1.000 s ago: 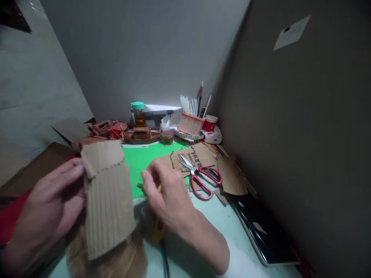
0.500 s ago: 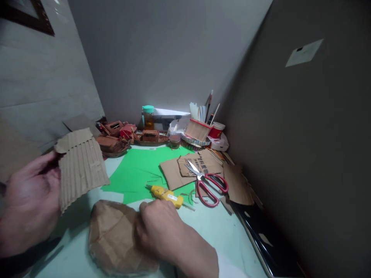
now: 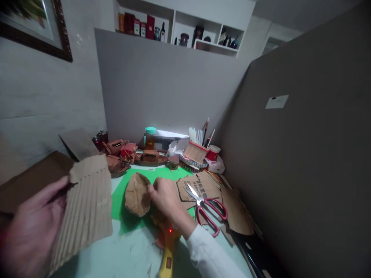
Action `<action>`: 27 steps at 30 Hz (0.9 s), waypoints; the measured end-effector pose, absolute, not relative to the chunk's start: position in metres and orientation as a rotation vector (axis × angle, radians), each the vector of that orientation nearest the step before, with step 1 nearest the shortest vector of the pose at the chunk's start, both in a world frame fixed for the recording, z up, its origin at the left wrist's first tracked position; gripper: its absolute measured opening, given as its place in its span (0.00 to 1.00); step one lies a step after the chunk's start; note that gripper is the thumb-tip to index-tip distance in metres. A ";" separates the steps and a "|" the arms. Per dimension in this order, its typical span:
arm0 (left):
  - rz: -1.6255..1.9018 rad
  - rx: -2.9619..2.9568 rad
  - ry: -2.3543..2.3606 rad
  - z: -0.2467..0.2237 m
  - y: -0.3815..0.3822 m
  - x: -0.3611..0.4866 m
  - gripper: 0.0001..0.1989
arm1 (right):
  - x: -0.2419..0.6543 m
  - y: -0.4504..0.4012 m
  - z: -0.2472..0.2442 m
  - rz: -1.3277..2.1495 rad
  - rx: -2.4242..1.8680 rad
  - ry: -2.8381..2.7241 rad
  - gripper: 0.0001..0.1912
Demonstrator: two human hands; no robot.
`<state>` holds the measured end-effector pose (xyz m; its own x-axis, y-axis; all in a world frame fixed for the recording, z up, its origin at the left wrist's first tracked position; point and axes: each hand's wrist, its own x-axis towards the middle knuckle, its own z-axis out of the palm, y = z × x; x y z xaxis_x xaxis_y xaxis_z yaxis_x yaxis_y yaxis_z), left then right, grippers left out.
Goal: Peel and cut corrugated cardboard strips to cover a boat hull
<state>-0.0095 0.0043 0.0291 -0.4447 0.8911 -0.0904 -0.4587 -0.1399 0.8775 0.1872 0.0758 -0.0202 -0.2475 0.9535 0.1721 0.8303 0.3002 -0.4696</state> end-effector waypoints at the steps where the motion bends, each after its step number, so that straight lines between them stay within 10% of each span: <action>1: 1.684 0.568 1.105 0.026 0.005 -0.008 0.09 | 0.186 0.080 -0.020 0.392 -1.587 -2.133 0.14; 27: 1.258 1.914 0.967 0.032 0.005 0.072 0.15 | 0.216 0.003 0.033 -0.012 -0.839 -1.838 0.12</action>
<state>0.0723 0.0054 0.0320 0.2697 0.8455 0.4609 0.2286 -0.5212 0.8223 0.2157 0.0031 0.0330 -0.1874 0.5364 0.8229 0.5471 0.7527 -0.3661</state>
